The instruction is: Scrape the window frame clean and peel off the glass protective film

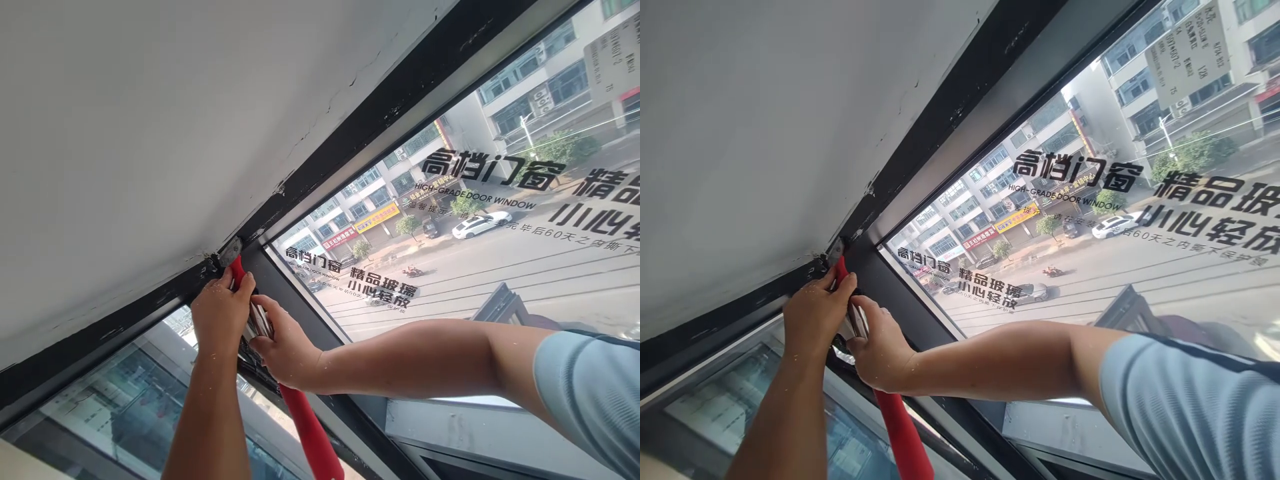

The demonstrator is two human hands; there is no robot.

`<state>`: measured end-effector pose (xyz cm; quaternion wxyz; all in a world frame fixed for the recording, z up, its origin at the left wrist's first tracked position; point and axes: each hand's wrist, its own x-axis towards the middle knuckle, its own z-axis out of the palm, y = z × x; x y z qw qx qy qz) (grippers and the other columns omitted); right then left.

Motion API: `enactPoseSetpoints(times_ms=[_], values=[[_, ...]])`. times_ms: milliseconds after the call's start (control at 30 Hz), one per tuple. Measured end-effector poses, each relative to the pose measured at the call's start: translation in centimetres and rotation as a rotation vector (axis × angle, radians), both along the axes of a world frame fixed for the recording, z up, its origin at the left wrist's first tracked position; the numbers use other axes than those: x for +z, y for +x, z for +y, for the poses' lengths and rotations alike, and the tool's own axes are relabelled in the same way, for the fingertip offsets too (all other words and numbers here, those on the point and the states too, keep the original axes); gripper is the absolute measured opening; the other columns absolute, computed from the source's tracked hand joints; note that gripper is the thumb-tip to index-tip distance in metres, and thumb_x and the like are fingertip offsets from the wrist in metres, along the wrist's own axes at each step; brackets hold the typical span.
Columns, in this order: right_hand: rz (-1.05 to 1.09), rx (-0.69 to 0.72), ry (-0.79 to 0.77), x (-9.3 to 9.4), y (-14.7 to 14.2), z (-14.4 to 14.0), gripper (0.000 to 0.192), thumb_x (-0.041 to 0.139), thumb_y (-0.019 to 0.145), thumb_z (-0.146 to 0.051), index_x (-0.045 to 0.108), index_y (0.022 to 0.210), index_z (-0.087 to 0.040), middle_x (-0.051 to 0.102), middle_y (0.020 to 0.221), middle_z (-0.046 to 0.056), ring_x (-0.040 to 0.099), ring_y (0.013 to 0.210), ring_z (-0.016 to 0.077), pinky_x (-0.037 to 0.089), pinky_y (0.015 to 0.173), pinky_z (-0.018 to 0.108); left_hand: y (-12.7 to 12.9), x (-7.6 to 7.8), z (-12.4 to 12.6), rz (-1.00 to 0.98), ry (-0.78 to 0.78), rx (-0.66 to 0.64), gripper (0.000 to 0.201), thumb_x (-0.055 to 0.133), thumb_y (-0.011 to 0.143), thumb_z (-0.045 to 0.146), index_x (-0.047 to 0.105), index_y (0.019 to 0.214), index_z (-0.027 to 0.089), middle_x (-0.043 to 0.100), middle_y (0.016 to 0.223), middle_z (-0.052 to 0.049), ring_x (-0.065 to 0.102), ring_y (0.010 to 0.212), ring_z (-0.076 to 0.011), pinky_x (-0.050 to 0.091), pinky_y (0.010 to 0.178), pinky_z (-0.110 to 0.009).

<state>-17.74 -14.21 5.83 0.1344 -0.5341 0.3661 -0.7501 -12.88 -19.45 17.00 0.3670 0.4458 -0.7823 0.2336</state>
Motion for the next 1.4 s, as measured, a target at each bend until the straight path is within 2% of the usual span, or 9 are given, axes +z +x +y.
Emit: enactPoseSetpoints(times_ms=[367, 567, 900, 1033, 1200, 1400], values=[[-0.050, 0.014, -0.015, 0.4, 1.3, -1.3, 0.064, 0.052, 0.074, -0.009, 0.042, 0.133, -0.030, 0.054, 0.109, 0.003, 0.056, 0.099, 0.0203, 0.047, 0.086, 0.036, 0.6, 0.6, -0.9, -0.039, -0.054, 0.008, 0.055, 0.036, 0.087, 0.046, 0.059, 0.123, 0.012, 0.062, 0.098, -0.014, 0.056, 0.099, -0.0300, 0.042, 0.085, -0.037], [-0.075, 0.013, -0.022, 0.6, 2.2, -1.9, 0.064, 0.053, 0.075, -0.008, 0.041, 0.134, -0.029, 0.054, 0.109, 0.003, 0.056, 0.099, 0.0197, 0.048, 0.086, 0.034, 1.2, 0.8, -1.2, -0.065, -0.057, 0.004, 0.058, 0.034, 0.086, 0.047, 0.058, 0.125, 0.011, 0.061, 0.100, -0.014, 0.055, 0.102, -0.0312, 0.041, 0.089, -0.039], [-0.098, 0.019, -0.026, 0.5, 2.4, -2.3, 0.063, 0.055, 0.075, -0.010, 0.041, 0.134, -0.030, 0.054, 0.106, 0.003, 0.056, 0.099, 0.0195, 0.047, 0.085, 0.034, 1.3, 1.1, -0.9, -0.064, -0.045, -0.008, 0.057, 0.034, 0.086, 0.045, 0.059, 0.123, 0.010, 0.062, 0.101, -0.015, 0.055, 0.103, -0.0315, 0.041, 0.090, -0.040], [-0.088, 0.009, -0.022, 0.4, 2.1, -2.4, 0.062, 0.056, 0.076, -0.011, 0.042, 0.133, -0.031, 0.054, 0.104, 0.002, 0.057, 0.095, 0.0189, 0.048, 0.082, 0.033, 1.2, 1.2, -0.9, -0.037, -0.013, -0.011, 0.056, 0.035, 0.086, 0.046, 0.060, 0.122, 0.011, 0.062, 0.099, -0.015, 0.055, 0.103, -0.0314, 0.042, 0.089, -0.040], [-0.089, 0.003, -0.025, 0.4, 2.0, -2.4, 0.061, 0.058, 0.076, -0.012, 0.043, 0.132, -0.031, 0.055, 0.100, 0.002, 0.057, 0.090, 0.0185, 0.048, 0.080, 0.032, 1.1, 1.3, -1.3, -0.040, -0.042, -0.032, 0.054, 0.034, 0.086, 0.046, 0.062, 0.119, 0.012, 0.063, 0.098, -0.016, 0.057, 0.097, -0.0311, 0.043, 0.085, -0.040], [-0.108, 0.006, -0.020, 0.6, 2.4, -2.6, 0.061, 0.058, 0.076, -0.013, 0.042, 0.132, -0.030, 0.055, 0.100, 0.002, 0.058, 0.090, 0.0187, 0.049, 0.079, 0.032, 1.3, 1.7, -1.1, -0.076, -0.013, 0.014, 0.054, 0.031, 0.088, 0.047, 0.063, 0.116, 0.013, 0.063, 0.098, -0.015, 0.056, 0.100, -0.0323, 0.042, 0.086, -0.041]])
